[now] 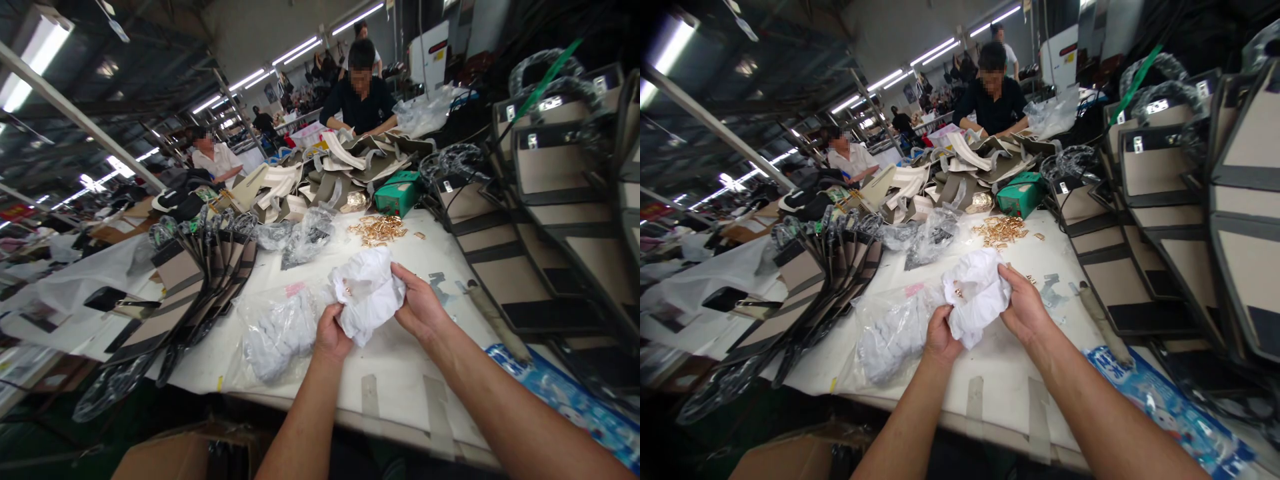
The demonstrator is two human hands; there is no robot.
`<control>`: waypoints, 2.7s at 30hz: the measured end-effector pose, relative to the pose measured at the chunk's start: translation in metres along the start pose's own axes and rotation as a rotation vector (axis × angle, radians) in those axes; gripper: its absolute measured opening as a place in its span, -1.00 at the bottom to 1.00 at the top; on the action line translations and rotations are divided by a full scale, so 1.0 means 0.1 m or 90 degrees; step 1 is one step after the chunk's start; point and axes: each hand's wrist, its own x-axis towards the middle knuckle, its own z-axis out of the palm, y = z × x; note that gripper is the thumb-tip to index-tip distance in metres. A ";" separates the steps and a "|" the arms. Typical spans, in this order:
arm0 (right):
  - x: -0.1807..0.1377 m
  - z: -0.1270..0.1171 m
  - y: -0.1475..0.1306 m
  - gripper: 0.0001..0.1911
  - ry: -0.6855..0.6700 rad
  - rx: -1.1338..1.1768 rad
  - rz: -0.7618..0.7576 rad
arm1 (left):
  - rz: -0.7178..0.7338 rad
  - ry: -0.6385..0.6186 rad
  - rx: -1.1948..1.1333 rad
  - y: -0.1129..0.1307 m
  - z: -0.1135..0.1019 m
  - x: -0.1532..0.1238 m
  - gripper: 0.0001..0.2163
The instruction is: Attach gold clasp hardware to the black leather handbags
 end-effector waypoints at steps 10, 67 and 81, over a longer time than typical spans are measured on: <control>-0.06 0.06 -0.14 -0.85 -0.008 -0.038 -0.049 | 0.005 -0.067 0.058 -0.04 0.11 -0.04 -0.56; 0.28 0.46 -1.03 -0.73 0.106 -1.145 -0.513 | -0.177 -0.184 -0.119 -0.02 0.66 0.78 -0.73; 0.23 0.13 -0.53 -0.66 -0.044 -1.314 -0.365 | -0.030 -0.175 0.098 -0.12 0.60 0.76 -0.56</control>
